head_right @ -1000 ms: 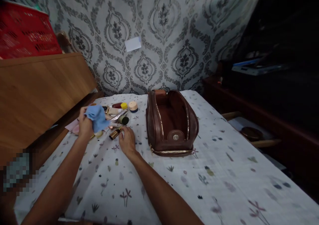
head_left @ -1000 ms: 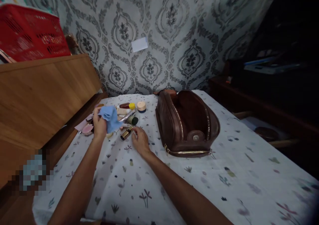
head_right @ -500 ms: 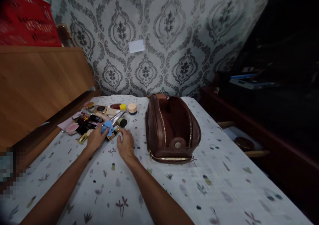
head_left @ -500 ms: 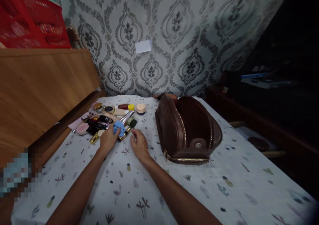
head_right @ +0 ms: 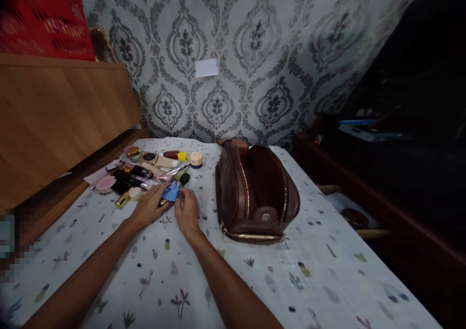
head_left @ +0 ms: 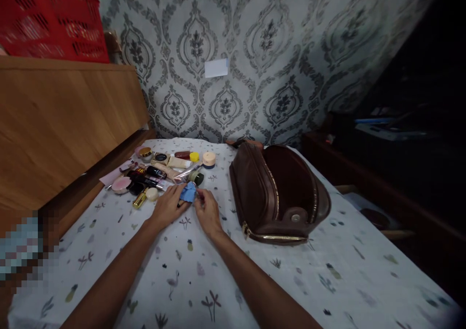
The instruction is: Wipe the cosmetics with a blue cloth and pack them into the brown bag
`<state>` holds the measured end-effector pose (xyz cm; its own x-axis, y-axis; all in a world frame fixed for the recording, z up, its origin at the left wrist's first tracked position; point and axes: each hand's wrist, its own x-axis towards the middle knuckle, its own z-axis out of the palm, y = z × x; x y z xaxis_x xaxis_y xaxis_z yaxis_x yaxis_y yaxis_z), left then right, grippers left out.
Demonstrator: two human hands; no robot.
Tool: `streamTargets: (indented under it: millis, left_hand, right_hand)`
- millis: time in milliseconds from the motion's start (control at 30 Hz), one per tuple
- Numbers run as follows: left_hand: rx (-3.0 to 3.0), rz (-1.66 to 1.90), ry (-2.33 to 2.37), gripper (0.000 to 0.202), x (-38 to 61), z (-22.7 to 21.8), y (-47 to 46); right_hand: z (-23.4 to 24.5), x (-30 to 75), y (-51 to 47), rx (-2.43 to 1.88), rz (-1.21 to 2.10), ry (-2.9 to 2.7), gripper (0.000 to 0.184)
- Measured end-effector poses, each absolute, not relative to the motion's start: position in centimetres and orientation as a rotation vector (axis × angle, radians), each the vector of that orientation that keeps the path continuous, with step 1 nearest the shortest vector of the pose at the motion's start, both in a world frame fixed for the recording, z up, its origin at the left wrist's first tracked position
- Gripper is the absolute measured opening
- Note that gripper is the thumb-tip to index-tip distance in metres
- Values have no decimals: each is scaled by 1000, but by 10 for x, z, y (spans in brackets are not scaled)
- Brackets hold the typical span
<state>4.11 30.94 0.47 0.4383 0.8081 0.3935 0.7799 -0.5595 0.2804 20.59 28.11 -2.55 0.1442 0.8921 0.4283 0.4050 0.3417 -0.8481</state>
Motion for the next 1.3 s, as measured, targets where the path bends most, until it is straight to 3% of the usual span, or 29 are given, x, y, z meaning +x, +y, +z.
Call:
streamTargets:
  millis: [200,367,767,1000,1300]
  left_hand:
    - [2708,730,1179,48,39,5,311]
    - [2748,739,1310,54,43,7,318]
    - [2654,648,1577,15,39,19,316]
    - [2713,553,1504,14,33,22,318]
    - [2640,494,1673,23,40,23,318]
  right_hand:
    - [-31,206,283,-1283,501,-1401,34]
    - [-32,209,285,-1337,413,-1376,34]
    - [22,184,374,-1533,165,-1990,40]
    - [36,181,399,-1525,92,-2268,35]
    - [48,179,397,-1446,43,-2171,27]
